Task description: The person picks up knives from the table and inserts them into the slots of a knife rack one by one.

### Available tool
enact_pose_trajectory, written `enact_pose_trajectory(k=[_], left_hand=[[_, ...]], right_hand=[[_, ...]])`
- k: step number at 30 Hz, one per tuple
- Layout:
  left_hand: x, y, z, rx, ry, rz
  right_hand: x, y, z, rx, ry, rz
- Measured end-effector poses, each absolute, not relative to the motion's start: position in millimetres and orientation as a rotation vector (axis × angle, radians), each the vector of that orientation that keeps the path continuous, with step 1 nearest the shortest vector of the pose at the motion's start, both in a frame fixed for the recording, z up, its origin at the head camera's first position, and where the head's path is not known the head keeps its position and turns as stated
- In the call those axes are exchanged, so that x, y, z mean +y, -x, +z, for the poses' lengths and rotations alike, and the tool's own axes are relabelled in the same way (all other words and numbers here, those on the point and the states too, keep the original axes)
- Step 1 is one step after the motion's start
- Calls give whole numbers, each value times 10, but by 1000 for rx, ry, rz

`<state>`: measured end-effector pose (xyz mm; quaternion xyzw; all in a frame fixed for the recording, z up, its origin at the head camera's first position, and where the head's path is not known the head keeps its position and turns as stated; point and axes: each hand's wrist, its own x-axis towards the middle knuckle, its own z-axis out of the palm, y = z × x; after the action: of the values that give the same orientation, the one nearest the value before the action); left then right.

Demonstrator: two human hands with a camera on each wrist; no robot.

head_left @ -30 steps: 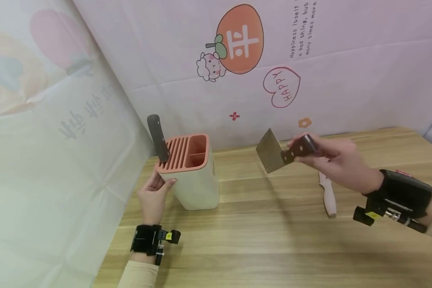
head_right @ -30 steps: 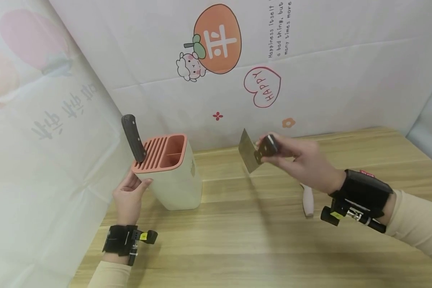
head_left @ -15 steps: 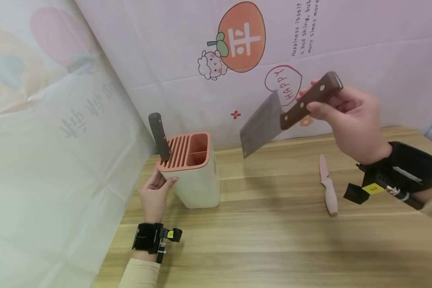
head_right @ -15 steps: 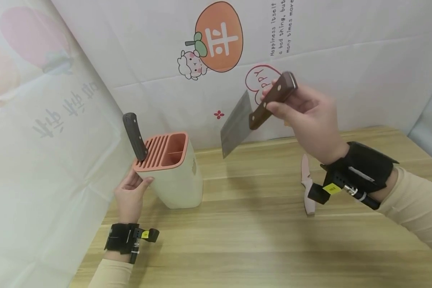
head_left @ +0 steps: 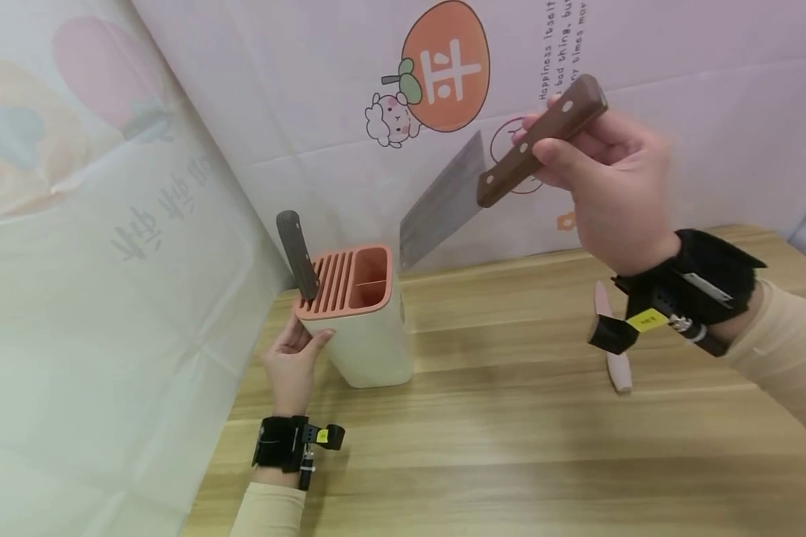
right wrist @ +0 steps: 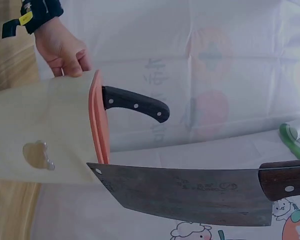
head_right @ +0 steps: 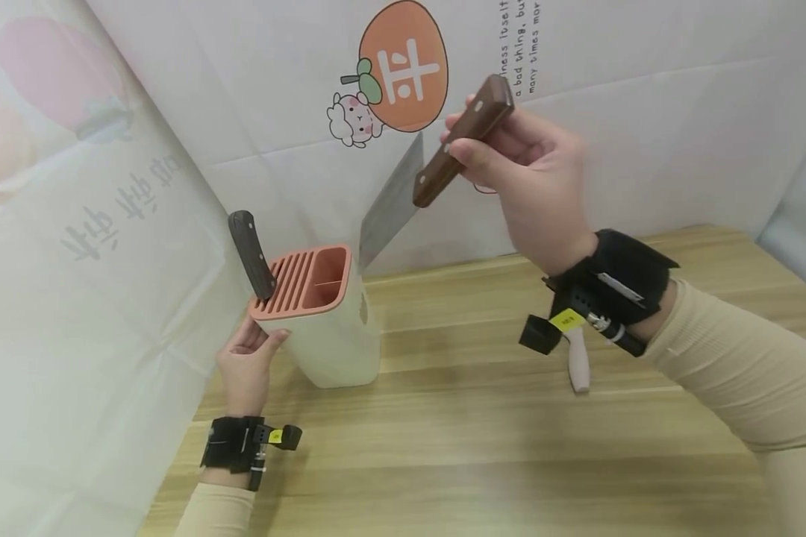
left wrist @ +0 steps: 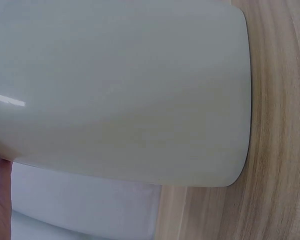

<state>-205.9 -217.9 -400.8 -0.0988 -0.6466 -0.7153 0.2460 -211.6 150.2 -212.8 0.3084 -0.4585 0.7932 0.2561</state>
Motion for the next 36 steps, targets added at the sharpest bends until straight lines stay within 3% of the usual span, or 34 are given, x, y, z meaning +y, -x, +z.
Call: enact_pose_trajectory(k=[18,36], left_hand=[[-2064,2143,-3997,-1750,278,-1980],[-2059,2174,-4057,-1767,302,-1990]], right_hand=[[1312,2207,-1772,-1358,-920,1930],[703,2249,-1803,-1532,-880,2084]])
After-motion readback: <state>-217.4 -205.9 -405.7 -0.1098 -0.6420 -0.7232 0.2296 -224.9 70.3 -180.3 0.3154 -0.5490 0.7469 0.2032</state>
